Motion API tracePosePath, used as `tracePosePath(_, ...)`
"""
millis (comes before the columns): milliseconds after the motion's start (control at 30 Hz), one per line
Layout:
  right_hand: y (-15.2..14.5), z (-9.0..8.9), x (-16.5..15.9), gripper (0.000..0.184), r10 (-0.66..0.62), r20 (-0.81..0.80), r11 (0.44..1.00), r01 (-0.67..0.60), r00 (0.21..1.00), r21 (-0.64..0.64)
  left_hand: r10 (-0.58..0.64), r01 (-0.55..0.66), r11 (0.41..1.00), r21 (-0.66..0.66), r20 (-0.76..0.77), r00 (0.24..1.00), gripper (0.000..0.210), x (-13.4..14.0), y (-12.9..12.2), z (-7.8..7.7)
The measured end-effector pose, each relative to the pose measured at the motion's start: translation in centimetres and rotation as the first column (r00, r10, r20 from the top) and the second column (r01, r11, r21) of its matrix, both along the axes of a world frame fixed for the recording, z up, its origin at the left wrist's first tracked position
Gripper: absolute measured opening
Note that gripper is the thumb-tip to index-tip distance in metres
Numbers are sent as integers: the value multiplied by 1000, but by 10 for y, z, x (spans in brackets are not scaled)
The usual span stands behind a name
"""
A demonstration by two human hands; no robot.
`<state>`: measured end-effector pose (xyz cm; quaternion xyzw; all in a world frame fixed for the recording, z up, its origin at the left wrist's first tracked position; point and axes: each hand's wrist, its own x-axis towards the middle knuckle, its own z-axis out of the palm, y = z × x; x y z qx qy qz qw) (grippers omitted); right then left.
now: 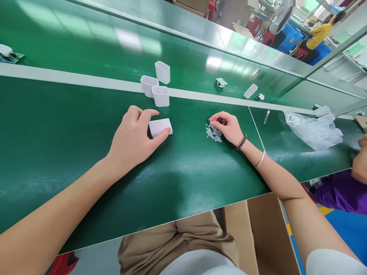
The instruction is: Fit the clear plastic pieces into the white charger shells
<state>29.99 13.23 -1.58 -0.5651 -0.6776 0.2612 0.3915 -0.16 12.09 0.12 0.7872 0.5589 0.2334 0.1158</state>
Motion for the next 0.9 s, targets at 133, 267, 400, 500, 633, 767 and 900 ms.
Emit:
tracePosePath(133, 1, -1, -11, 5, -26, 82, 998, 21, 996, 60, -88, 90, 993, 74, -32, 996, 46, 2, -1, -8)
tracePosePath(267, 2, -4, -15, 7, -25, 138, 996, 14, 990, 84, -122, 123, 992, 37, -19, 992, 44, 3, -2, -10)
tracePosePath(400, 4, -7, -15, 10, -4, 262, 999, -7, 965, 43, -135, 137, 989, 55, -44, 990, 40, 5, -2, -8)
tracePosePath(500, 5, -8, -17, 13, 13, 369, 998, -33, 929, 49, -154, 165, 979, 119, -94, 984, 37, 6, 0, -8)
tracePosePath(633, 7, -11, -20, 13, 9, 448, 992, -64, 894, 109, -179, 208, 964, 167, -172, 969, 35, 5, 2, -10)
tracePosePath(767, 3, -10, -22, 15, 17, 485, 981, -109, 875, 163, -263, 272, 959, 74, -108, 959, 41, 6, 1, -10)
tracePosePath(900, -18, 0, -33, 18, 126, 446, 929, -263, 886, 260, -211, 232, 961, -151, 138, 968, 48, 15, -13, -3)
